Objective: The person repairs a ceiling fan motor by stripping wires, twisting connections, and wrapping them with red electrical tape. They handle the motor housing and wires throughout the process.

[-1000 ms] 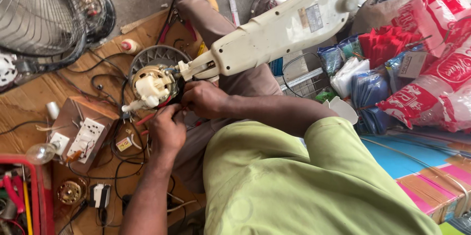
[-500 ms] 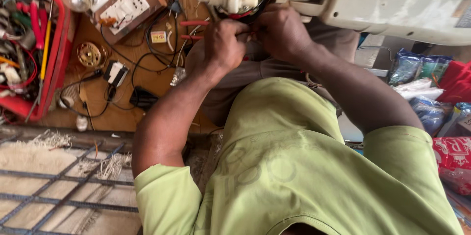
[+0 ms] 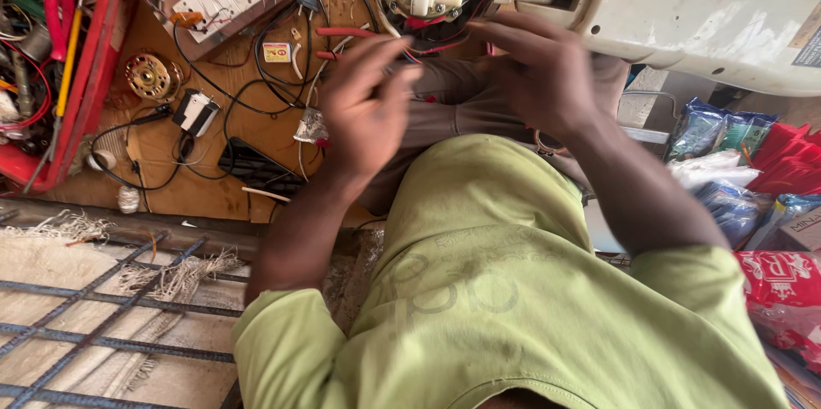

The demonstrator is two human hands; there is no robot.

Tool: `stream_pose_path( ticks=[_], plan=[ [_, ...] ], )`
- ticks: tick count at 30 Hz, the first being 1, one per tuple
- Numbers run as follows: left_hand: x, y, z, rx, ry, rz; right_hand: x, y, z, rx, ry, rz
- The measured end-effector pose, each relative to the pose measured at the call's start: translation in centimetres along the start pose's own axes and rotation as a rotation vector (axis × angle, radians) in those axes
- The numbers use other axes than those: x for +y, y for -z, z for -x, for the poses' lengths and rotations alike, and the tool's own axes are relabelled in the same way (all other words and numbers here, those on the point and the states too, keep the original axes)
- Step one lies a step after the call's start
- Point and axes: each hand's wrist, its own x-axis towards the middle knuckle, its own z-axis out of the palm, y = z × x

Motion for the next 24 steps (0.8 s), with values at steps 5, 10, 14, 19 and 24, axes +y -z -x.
stream_pose_path(
  ticks=[5, 10, 14, 19, 24],
  plan=[
    [-1.8, 2.3, 1.5, 0.335, 0.263, 0.231, 0.8, 0.0, 2.9, 0.128, -0.263, -0.216],
    [-4.1, -0.9, -0.2, 0.068, 0.256, 0.032, 0.3, -2.7, 1.2, 0.160, -0.047, -0.115],
    [-4.7, -3.5, -1.9, 0.000, -0.012, -0.158, -0.2, -4.2, -0.6, 0.140, 0.031, -0.179],
    [-5.1, -4.0, -2.4, -0.036, 0.111, -0.098, 0.7, -4.5, -1.0, 0.092, -0.038, -0.068],
    [-4.0, -2.5, -2.5, -0.128, 0.137, 0.006, 0.9, -3.6, -1.3, 0.017, -0.052, 0.011]
  ],
)
